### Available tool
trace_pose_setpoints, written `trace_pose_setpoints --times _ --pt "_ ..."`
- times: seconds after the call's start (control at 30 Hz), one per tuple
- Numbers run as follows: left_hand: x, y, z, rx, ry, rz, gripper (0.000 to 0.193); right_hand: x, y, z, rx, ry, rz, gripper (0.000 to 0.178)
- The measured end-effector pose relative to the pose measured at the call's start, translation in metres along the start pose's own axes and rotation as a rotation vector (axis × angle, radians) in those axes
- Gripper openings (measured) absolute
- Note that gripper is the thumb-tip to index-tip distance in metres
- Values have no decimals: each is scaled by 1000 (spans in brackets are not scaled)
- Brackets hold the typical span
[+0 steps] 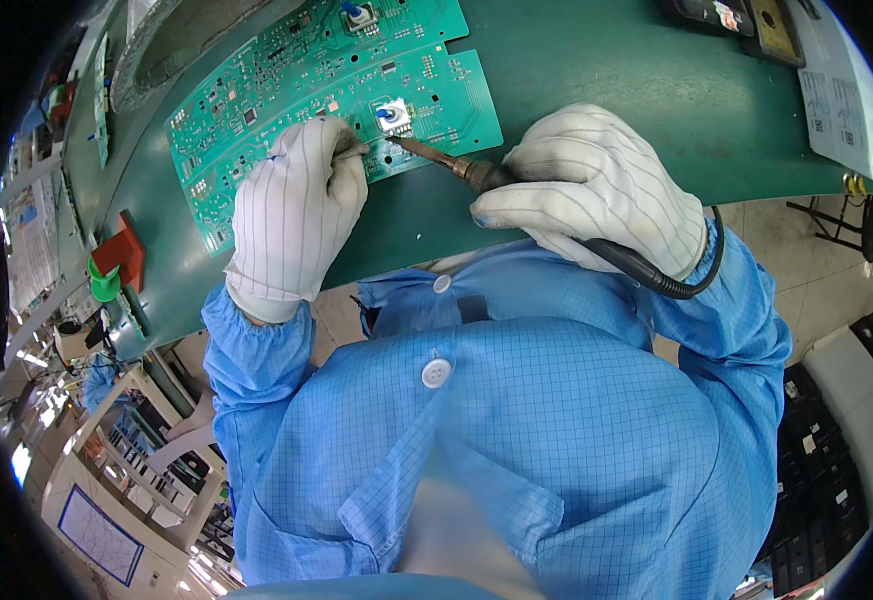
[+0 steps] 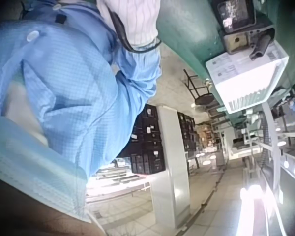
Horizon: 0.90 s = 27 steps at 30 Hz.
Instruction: Soldering components onto multiple printed circuit boards.
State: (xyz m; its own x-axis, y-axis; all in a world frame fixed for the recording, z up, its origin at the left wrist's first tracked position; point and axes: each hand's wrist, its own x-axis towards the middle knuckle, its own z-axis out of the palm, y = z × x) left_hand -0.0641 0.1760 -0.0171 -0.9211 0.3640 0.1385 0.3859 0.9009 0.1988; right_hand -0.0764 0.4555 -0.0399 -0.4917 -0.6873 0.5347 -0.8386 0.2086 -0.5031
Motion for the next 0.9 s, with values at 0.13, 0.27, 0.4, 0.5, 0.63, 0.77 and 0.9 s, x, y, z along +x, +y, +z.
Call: trace_pose_setpoints --times 0.13,0.27,0.4,0.5,0.63,0.77,0.9 --pt "2 1 -1 -15 -30 -10 12 0 3 2 -7 15 -4 29" --pt "2 2 -5 -28 -72 -24 13 1 4 2 -8 9 -19 29" --pt "5 -2 -1 4 7 11 9 0 7 0 74 68 12 35" --pt "6 -4 3 -83 9 37 8 -5 10 -19 141 164 111 29" --pt "19 7 16 -98 16 84 10 -29 11 -21 -34 553 566 26" --pt "29 24 30 -135 58 133 12 -47 36 -28 -246 760 594 22" --pt "21 18 24 -367 357 -19 10 -52 52 -30 -298 636 752 28"
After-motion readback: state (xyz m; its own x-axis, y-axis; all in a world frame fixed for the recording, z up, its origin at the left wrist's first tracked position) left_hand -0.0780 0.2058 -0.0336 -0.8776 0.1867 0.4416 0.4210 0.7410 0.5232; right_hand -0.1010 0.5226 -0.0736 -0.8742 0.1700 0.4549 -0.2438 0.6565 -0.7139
